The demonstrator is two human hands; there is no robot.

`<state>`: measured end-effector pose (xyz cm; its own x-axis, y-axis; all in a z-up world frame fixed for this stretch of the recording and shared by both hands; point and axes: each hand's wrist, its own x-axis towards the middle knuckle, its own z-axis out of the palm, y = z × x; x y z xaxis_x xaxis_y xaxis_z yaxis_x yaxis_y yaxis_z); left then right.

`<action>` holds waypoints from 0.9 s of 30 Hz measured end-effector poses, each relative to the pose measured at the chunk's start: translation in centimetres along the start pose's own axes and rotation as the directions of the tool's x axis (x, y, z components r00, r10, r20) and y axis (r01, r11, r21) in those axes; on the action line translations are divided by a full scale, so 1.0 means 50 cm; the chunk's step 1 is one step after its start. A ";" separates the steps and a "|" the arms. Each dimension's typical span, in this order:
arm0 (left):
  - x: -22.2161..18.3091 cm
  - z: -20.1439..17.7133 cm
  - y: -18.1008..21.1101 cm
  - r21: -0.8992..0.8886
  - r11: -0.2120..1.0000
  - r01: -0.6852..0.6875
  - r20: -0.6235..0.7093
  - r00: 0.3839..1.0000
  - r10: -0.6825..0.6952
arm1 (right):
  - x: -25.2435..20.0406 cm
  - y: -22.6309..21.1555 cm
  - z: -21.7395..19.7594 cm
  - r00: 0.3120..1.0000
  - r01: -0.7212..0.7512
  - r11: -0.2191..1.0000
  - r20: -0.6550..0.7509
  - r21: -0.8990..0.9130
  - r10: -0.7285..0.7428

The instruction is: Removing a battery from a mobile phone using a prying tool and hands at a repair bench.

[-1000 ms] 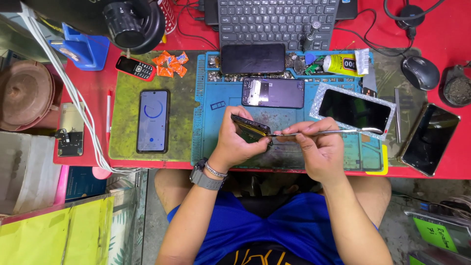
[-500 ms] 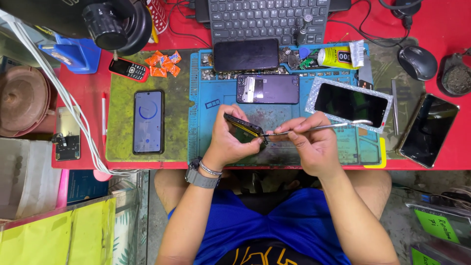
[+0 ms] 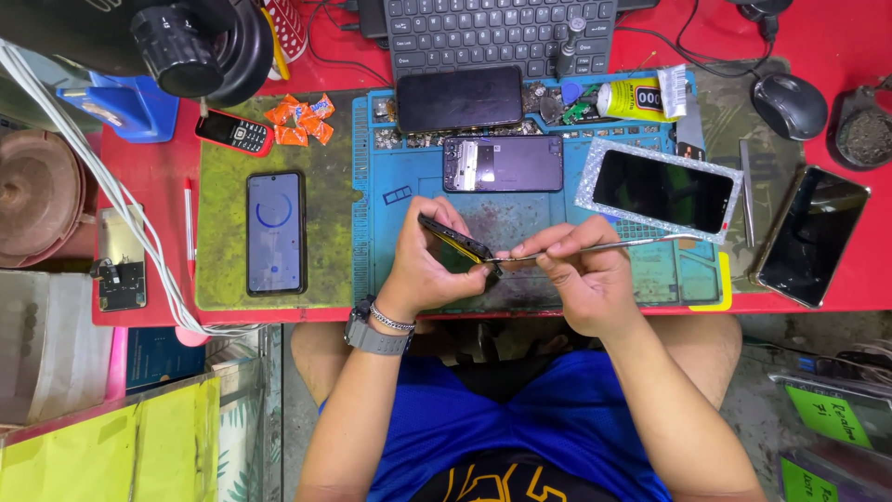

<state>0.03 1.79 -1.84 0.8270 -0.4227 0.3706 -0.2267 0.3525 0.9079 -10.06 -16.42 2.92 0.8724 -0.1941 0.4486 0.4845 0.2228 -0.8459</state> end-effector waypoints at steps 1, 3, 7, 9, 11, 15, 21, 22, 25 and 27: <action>0.001 0.000 -0.001 0.000 1.000 0.001 0.000 1.000 -0.001 | -0.003 0.009 -0.009 1.000 -0.001 1.000 -0.001 0.000 0.001; 0.001 0.000 -0.003 0.000 1.000 0.002 0.011 1.000 -0.002 | -0.009 0.027 -0.028 1.000 -0.017 1.000 -0.002 0.019 0.017; 0.003 -0.001 -0.001 0.003 1.000 0.008 0.019 1.000 -0.008 | -0.005 0.018 -0.017 1.000 -0.026 0.998 -0.010 0.052 0.027; 0.004 0.000 0.001 0.002 1.000 0.000 0.023 1.000 0.000 | -0.007 0.023 -0.022 0.999 -0.039 0.997 -0.008 0.063 0.040; 0.003 0.002 0.002 0.014 1.000 -0.001 0.022 1.000 0.001 | -0.006 0.022 -0.022 0.999 -0.041 0.996 -0.006 0.078 0.041; 0.004 0.004 0.007 0.033 0.999 -0.009 0.021 1.000 0.008 | -0.007 0.023 -0.025 0.999 -0.049 0.993 0.000 0.112 0.050; 0.007 0.000 0.008 0.066 0.997 -0.031 0.038 0.999 0.029 | -0.007 0.024 -0.027 0.998 -0.065 0.984 0.008 0.168 0.064; 0.008 0.001 0.010 0.066 0.997 -0.032 0.040 0.999 0.029 | -0.007 0.025 -0.028 0.998 -0.063 0.984 0.007 0.168 0.063; 0.010 0.001 0.014 0.086 0.995 -0.042 0.048 0.998 0.038 | -0.006 0.029 -0.030 0.998 -0.066 0.980 0.010 0.189 0.065; 0.010 0.000 0.014 0.090 0.995 -0.047 0.054 0.998 0.042 | -0.005 0.030 -0.031 0.998 -0.066 0.979 0.023 0.195 0.063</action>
<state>0.28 1.84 -1.01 0.7876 -0.4522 0.4186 -0.3105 0.2956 0.9035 -9.65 -17.52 1.07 0.9024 -0.1579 0.4008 0.4289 0.4167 -0.8015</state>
